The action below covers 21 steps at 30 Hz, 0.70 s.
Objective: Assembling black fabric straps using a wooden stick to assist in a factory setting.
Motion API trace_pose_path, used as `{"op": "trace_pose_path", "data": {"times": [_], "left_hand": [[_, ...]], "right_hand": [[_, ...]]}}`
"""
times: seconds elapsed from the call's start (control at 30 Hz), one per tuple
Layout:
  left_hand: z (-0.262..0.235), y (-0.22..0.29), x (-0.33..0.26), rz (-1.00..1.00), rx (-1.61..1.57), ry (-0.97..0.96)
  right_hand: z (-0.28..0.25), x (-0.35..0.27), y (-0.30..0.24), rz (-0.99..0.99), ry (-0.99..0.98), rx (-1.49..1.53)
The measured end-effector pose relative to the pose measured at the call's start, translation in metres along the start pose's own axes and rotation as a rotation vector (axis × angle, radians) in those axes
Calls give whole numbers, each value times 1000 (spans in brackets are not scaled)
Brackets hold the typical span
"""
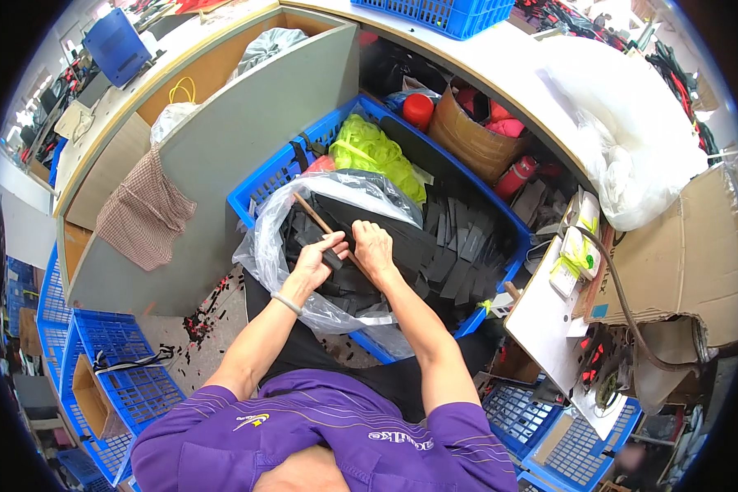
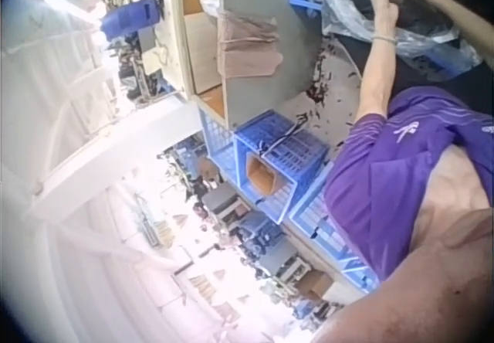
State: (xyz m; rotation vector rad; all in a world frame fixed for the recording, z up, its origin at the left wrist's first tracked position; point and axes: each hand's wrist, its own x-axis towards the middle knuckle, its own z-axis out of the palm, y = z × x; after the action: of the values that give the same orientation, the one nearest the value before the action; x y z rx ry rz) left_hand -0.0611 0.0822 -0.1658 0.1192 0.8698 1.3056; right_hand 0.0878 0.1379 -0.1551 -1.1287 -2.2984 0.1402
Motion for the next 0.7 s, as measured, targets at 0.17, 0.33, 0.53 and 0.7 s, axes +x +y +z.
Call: {"op": "trace_pose_path", "data": {"times": [0.17,0.33,0.53,0.7], "left_hand": [[25,34,-45,37,-112,-286],[68,43,-98,150,220,-466],[92,14,-132,159,504,-533],[97,25,-140,113,540,-478]], "right_hand": [[-91,-21,-17,481,-206,1200],[-144,-77,-40,690,-259,1175],[-147,-76,-70,688,95,1199],[-157,-91,-77,811,101,1262]]}}
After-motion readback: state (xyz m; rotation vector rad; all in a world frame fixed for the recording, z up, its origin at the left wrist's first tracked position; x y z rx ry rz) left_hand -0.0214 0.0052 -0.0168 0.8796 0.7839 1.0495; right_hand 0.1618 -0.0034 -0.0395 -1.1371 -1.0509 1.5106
